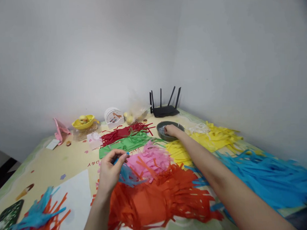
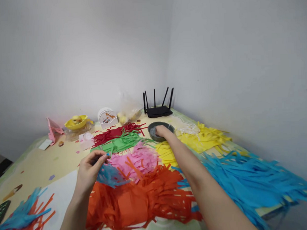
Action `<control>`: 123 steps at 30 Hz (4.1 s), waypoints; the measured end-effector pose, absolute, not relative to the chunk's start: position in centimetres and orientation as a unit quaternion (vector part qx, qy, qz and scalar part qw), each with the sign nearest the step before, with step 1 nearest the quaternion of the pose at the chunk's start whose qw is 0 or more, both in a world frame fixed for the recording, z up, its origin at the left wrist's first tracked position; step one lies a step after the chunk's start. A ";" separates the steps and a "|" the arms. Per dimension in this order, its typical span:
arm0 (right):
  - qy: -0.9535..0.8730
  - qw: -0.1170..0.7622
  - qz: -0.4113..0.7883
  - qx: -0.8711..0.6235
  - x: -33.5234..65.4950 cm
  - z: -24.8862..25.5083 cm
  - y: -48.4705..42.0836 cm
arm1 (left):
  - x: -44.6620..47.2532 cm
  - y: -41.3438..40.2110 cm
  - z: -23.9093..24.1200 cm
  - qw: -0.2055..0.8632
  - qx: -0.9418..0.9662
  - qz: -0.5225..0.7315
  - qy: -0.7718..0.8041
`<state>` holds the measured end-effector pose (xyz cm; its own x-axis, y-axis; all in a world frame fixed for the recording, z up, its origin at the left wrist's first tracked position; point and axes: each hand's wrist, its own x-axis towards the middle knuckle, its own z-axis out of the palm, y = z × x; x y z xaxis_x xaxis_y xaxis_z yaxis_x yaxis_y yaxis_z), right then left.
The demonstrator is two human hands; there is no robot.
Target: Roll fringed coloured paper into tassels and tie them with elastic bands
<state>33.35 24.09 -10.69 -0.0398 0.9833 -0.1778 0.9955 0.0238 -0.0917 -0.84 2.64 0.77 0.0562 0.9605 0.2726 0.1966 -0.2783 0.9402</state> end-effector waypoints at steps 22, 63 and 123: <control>0.683 -0.450 -0.360 0.450 24.8 -3.6 14.8 | -0.4 2.5 0.2 0.360 0.591 0.556 0.460; 0.599 -0.620 -0.403 0.307 14.4 -2.5 3.6 | 2.1 0.4 -0.4 0.289 0.543 0.636 0.465; 0.589 -0.612 -0.330 0.411 19.8 -0.8 4.5 | -23.1 -4.3 -2.6 -0.023 0.588 0.191 0.786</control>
<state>19.80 4.55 -0.75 0.0869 0.8887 0.4501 0.0800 0.4441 -0.8924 -23.08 -4.31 -2.61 -0.3074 0.9153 0.2603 0.9326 0.2354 0.2737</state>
